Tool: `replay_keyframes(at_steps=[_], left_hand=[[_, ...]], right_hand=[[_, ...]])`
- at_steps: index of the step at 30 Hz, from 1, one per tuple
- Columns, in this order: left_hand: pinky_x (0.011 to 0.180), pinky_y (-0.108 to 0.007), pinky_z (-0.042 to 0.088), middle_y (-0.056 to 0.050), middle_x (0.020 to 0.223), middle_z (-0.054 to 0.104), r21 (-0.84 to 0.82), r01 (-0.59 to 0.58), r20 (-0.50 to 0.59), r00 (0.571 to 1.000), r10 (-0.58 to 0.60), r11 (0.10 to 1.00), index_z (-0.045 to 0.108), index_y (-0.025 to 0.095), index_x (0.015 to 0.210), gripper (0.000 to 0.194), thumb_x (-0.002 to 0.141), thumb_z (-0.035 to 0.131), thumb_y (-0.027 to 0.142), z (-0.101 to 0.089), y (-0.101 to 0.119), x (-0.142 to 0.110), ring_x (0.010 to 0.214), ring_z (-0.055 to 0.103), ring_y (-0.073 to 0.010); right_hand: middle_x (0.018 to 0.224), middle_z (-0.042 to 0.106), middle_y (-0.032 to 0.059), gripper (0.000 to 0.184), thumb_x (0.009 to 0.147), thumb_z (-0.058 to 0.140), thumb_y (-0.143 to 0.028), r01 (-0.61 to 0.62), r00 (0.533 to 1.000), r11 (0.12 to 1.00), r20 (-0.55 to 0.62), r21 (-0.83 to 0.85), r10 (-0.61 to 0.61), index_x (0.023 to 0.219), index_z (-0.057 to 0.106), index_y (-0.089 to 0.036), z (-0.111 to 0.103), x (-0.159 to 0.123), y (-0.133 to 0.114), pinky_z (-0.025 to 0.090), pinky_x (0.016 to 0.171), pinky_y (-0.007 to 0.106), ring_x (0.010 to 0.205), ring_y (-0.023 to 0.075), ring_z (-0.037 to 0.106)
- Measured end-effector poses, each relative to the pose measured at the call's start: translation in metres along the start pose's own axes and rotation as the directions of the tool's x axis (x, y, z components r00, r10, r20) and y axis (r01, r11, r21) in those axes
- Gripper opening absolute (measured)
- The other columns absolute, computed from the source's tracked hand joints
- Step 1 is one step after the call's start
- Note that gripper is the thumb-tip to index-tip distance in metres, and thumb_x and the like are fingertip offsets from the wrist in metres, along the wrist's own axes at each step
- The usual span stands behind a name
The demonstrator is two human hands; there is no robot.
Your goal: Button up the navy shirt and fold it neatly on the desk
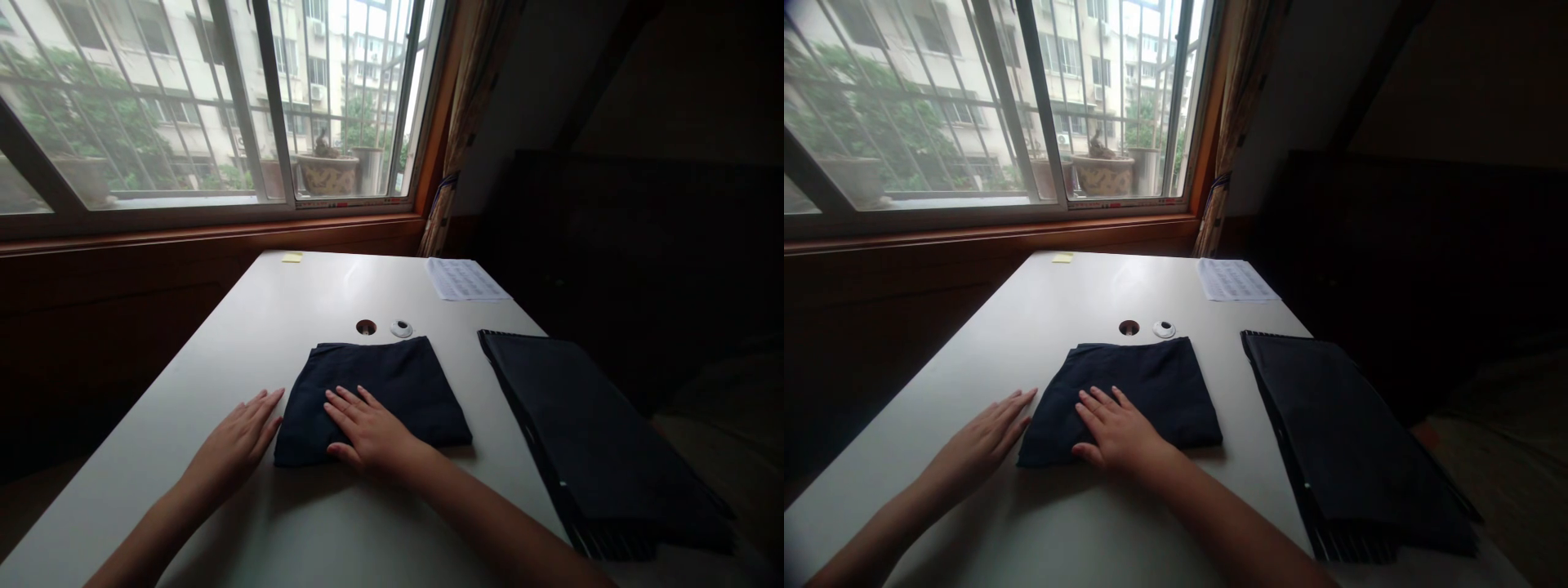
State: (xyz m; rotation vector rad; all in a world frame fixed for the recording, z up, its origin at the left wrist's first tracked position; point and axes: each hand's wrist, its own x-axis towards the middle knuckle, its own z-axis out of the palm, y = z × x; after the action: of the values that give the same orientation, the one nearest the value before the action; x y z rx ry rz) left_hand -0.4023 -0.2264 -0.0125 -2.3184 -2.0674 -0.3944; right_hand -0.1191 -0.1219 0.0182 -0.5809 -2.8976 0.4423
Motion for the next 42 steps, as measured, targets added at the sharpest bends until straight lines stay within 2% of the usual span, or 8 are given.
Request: replay_keyframes(at_steps=[9, 16, 20, 24, 28, 31, 38, 42], left_hand=[[0.114, -0.045, 0.041, -0.007, 0.141, 0.060, -0.043, -0.056, -0.113, 0.992, 0.051, 0.998, 0.048, 0.023, 0.145, 0.047, 0.103, 0.035, 0.039, 0.001, -0.007, 0.001, 0.135, 0.052, -0.0247], [0.102, -0.038, 0.053, -0.007, 0.130, 0.065, -0.312, -0.016, -0.075, 0.997, -0.008, 0.950, 0.050, 0.027, 0.140, 0.042, 0.102, 0.043, 0.044, -0.016, 0.012, 0.003, 0.117, 0.063, -0.0230], [0.089, -0.036, 0.058, -0.008, 0.120, 0.065, -0.448, 0.033, -0.011, 0.999, -0.043, 0.893, 0.042, 0.028, 0.146, 0.049, 0.100, 0.048, 0.046, -0.019, 0.026, 0.001, 0.097, 0.068, -0.0214], [0.082, -0.035, 0.058, -0.008, 0.118, 0.063, -0.509, 0.078, 0.020, 0.997, -0.079, 0.857, 0.034, 0.029, 0.149, 0.057, 0.098, 0.051, 0.047, -0.018, 0.032, 0.001, 0.085, 0.067, -0.0192], [0.075, -0.034, 0.057, -0.009, 0.117, 0.062, -0.561, 0.124, 0.041, 0.992, -0.122, 0.819, 0.035, 0.028, 0.148, 0.054, 0.099, 0.048, 0.047, -0.011, 0.029, 0.002, 0.082, 0.066, -0.0186], [0.079, -0.036, 0.057, -0.010, 0.119, 0.062, -0.582, 0.147, 0.048, 0.988, -0.147, 0.800, 0.037, 0.027, 0.147, 0.055, 0.098, 0.049, 0.048, -0.004, 0.027, 0.002, 0.089, 0.067, -0.0208], [0.090, -0.039, 0.054, -0.011, 0.129, 0.060, -0.595, 0.166, 0.054, 0.984, -0.167, 0.786, 0.043, 0.027, 0.143, 0.053, 0.095, 0.051, 0.047, -0.006, 0.035, 0.003, 0.103, 0.066, -0.0245], [0.081, -0.034, 0.053, -0.008, 0.116, 0.065, -0.592, 0.210, 0.117, 0.978, -0.174, 0.778, 0.046, 0.025, 0.140, 0.049, 0.094, 0.052, 0.041, -0.010, 0.039, 0.002, 0.090, 0.066, -0.0222]], right_hand=[[0.162, 0.022, 0.0167, 0.075, 0.101, 0.034, -0.059, -0.046, 0.992, 0.998, -0.118, -0.039, 0.041, 0.155, 0.028, -0.007, 0.027, 0.027, -0.040, 0.017, 0.123, 0.050, 0.152, 0.0290, 0.018], [0.163, 0.021, 0.0166, 0.072, 0.102, 0.037, -0.054, -0.050, 0.991, 0.999, -0.123, -0.017, 0.047, 0.156, 0.026, -0.008, 0.030, 0.024, -0.043, 0.018, 0.123, 0.051, 0.151, 0.0295, 0.018], [0.162, 0.027, 0.0146, 0.070, 0.102, 0.033, -0.057, -0.051, 0.993, 0.999, -0.101, 0.012, 0.052, 0.155, 0.031, -0.010, 0.011, 0.013, -0.029, 0.019, 0.123, 0.048, 0.151, 0.0261, 0.022], [0.161, 0.031, 0.0120, 0.060, 0.104, 0.033, -0.050, -0.185, 0.974, 0.982, -0.140, -0.050, 0.176, 0.153, 0.036, -0.014, -0.012, -0.011, 0.004, 0.023, 0.122, 0.049, 0.149, 0.0255, 0.027], [0.160, 0.034, 0.0071, 0.050, 0.103, 0.040, -0.039, -0.418, 0.897, 0.898, -0.217, -0.140, 0.384, 0.149, 0.044, -0.021, -0.018, -0.048, 0.045, 0.026, 0.120, 0.053, 0.147, 0.0293, 0.030], [0.161, 0.034, 0.0043, 0.050, 0.101, 0.044, -0.041, -0.513, 0.853, 0.839, -0.223, -0.183, 0.473, 0.149, 0.046, -0.024, -0.011, -0.075, 0.066, 0.029, 0.118, 0.054, 0.149, 0.0320, 0.026], [0.164, 0.024, -0.0024, 0.052, 0.103, 0.040, -0.043, -0.511, 0.855, 0.824, -0.239, -0.244, 0.460, 0.153, 0.036, -0.033, 0.001, -0.095, 0.070, 0.026, 0.119, 0.054, 0.150, 0.0304, 0.021], [0.164, 0.025, -0.0023, 0.050, 0.103, 0.041, -0.042, -0.512, 0.856, 0.825, -0.217, -0.238, 0.469, 0.152, 0.038, -0.033, 0.000, -0.099, 0.065, 0.028, 0.119, 0.052, 0.150, 0.0294, 0.023]])
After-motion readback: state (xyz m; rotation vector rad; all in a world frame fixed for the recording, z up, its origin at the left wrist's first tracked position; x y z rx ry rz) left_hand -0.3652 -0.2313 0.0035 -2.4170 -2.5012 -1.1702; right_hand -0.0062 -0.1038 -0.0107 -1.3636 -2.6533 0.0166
